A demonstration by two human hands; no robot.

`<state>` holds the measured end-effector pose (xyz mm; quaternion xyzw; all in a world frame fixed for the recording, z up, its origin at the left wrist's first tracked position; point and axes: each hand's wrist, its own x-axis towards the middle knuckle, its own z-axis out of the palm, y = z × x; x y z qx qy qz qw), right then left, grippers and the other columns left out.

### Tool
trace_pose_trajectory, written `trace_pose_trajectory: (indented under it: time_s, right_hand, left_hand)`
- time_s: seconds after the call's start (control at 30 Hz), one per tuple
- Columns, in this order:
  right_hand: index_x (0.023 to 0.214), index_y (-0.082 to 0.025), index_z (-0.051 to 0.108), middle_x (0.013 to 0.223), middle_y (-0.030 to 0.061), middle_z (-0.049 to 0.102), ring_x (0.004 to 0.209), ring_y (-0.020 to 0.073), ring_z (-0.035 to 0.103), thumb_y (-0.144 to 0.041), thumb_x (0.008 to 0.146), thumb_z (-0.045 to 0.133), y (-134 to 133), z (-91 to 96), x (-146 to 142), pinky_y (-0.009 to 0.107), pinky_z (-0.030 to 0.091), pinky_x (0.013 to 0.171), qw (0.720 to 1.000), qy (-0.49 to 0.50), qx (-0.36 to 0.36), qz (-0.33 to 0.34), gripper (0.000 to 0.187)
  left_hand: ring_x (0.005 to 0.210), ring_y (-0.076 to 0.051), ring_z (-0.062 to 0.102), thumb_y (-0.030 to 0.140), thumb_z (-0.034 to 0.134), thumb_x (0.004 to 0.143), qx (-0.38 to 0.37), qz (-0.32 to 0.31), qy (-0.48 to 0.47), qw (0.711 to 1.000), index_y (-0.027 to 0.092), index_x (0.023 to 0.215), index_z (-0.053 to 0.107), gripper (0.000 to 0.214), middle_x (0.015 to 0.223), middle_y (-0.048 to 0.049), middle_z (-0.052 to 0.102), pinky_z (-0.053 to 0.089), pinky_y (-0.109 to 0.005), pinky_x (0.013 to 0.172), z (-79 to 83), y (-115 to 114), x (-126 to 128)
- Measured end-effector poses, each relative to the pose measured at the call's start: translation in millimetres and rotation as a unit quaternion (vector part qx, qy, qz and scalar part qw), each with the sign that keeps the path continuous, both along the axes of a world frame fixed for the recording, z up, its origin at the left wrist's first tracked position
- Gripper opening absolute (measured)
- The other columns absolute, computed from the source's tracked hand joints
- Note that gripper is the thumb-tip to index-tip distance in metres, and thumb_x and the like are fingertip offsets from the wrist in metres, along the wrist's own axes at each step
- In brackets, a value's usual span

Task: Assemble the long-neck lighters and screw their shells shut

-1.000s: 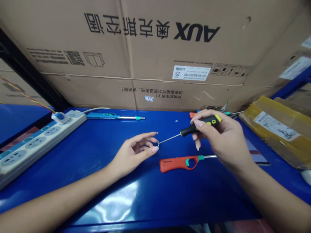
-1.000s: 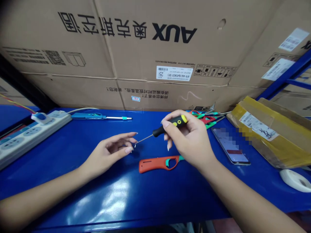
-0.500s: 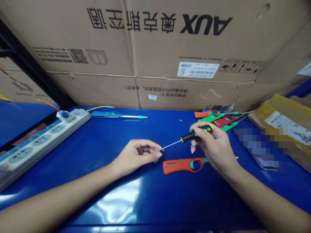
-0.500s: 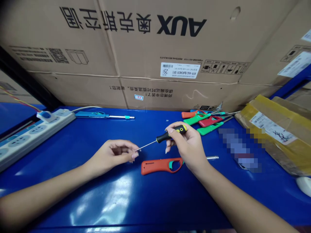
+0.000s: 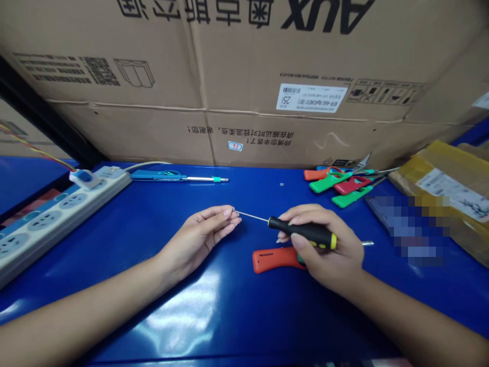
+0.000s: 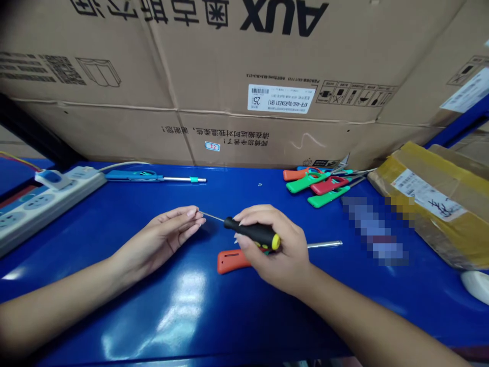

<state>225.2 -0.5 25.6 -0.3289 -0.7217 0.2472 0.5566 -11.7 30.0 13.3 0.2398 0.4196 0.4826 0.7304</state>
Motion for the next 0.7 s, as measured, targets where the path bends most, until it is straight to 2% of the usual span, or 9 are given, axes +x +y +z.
trace_pose_trajectory:
  time_s: [0.1, 0.23, 0.43, 0.7]
  right_hand:
    - [0.108, -0.026, 0.062, 0.105, 0.0080, 0.072, 0.091, 0.0217, 0.074, -0.013, 0.087, 0.067, -1, 0.3, 1, 0.038, 0.065, 0.078, 0.996, -0.070, 0.061, 0.018, 0.025]
    - [0.110, -0.019, 0.062, 0.103, 0.0108, 0.073, 0.095, 0.0193, 0.073, -0.013, 0.086, 0.069, 1, 2.0, 2, 0.032, 0.062, 0.085, 0.984, -0.119, 0.129, 0.030, 0.026]
    - [0.110, -0.016, 0.062, 0.105, 0.0112, 0.073, 0.100, 0.0155, 0.072, -0.010, 0.086, 0.069, 2, 2.6, 1, 0.025, 0.058, 0.092, 0.985, -0.112, 0.125, 0.028, 0.026]
    - [0.113, -0.019, 0.062, 0.109, 0.0086, 0.071, 0.101, 0.0164, 0.072, -0.008, 0.086, 0.068, 1, -1.2, 1, 0.029, 0.060, 0.092, 0.993, -0.079, 0.088, 0.026, 0.029]
  left_hand:
    - [0.080, -0.011, 0.077, 0.005, 0.062, 0.094, -0.037, 0.038, -0.023, 0.998, 0.011, 0.086, 0.076, 0.018, 0.088, -0.0068, 0.079, 0.063, -0.014, 0.078, 3.7, 2, 2]
    - [0.077, -0.014, 0.078, 0.005, 0.055, 0.098, -0.079, 0.081, -0.050, 0.992, 0.009, 0.085, 0.074, 0.023, 0.086, -0.0095, 0.078, 0.065, -0.017, 0.071, 11.6, 4, 6]
    - [0.070, -0.015, 0.078, 0.003, 0.047, 0.100, -0.108, 0.097, -0.091, 0.985, 0.005, 0.082, 0.072, 0.031, 0.081, -0.0112, 0.077, 0.066, -0.018, 0.066, 19.1, 3, 10]
    - [0.069, -0.015, 0.078, 0.002, 0.045, 0.100, -0.115, 0.096, -0.110, 0.983, 0.005, 0.079, 0.072, 0.034, 0.079, -0.0105, 0.077, 0.066, -0.018, 0.066, 21.0, 2, 11]
